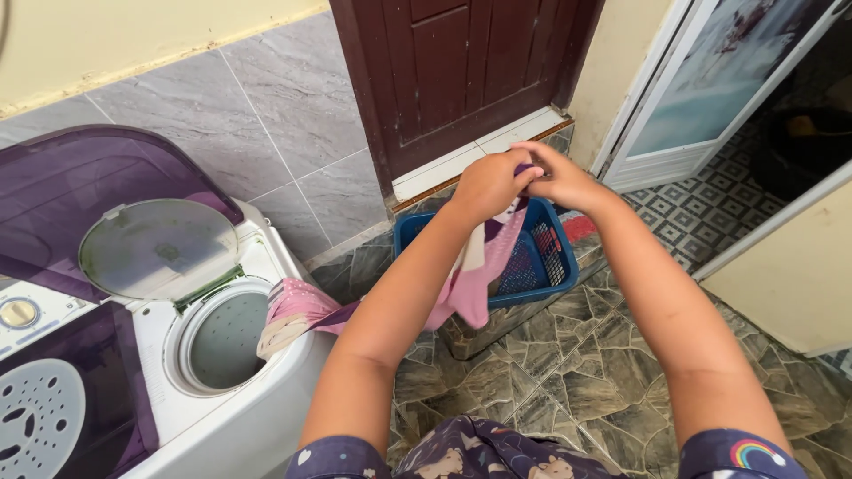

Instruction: Wash and sort laundry using a semi-automatic washing machine and a laundry basket.

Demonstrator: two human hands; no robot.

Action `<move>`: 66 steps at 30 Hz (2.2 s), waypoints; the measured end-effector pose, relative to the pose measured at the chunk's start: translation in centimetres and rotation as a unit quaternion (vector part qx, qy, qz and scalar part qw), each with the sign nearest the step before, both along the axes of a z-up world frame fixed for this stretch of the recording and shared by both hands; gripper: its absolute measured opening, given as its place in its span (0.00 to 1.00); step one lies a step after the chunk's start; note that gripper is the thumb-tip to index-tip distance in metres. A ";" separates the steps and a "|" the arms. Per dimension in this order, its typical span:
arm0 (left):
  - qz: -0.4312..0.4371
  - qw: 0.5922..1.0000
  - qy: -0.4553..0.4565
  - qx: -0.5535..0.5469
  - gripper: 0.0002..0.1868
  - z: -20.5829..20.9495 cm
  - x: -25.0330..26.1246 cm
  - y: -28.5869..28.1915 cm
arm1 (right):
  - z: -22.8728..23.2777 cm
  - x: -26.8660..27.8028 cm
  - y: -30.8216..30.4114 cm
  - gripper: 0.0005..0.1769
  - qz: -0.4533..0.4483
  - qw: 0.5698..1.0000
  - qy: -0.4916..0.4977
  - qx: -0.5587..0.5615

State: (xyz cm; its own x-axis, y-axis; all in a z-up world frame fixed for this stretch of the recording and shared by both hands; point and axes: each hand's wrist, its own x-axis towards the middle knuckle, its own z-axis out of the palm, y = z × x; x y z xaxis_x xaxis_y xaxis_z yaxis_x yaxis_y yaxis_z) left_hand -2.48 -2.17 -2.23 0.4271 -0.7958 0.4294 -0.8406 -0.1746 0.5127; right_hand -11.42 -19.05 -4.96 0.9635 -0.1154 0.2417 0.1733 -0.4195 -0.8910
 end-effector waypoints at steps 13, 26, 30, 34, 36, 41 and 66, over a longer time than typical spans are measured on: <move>0.075 0.988 0.128 -0.044 0.36 -3.5 3.5 6.6 | 0.8 3.1 3.0 0.13 -0.091 0.984 0.021 -0.150; 0.138 0.983 0.031 0.114 0.21 -2.8 5.5 9.7 | -0.5 0.6 -10.8 0.08 -0.483 0.856 -0.122 -0.141; 0.112 0.991 0.047 0.058 0.15 -1.5 3.7 7.6 | -2.9 0.4 -10.9 0.09 -0.430 0.894 0.027 -0.125; 0.097 0.994 0.034 0.046 0.14 -0.2 2.8 4.2 | -0.3 -0.2 -6.3 0.24 -0.276 0.943 0.183 0.005; 0.071 0.997 0.004 0.012 0.14 -0.2 2.5 2.1 | 0.0 0.2 -4.4 0.34 -0.144 0.970 0.192 0.042; 0.039 0.999 -0.003 0.034 0.16 0.0 0.0 -1.1 | 1.6 -0.5 -1.3 0.31 0.020 0.996 0.067 -0.055; 0.063 0.995 -0.060 0.047 0.16 -0.3 7.8 6.9 | 5.2 -8.3 -4.2 0.05 -0.532 0.831 -0.108 -0.125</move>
State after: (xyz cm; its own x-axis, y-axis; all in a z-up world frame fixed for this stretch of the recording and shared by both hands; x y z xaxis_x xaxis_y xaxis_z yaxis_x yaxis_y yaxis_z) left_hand 5.32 4.74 -2.57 0.4766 -0.7780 0.4093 -0.8632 -0.3258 0.3857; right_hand -19.77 -23.25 0.29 0.2805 -0.7932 0.5405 -0.2695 -0.6056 -0.7488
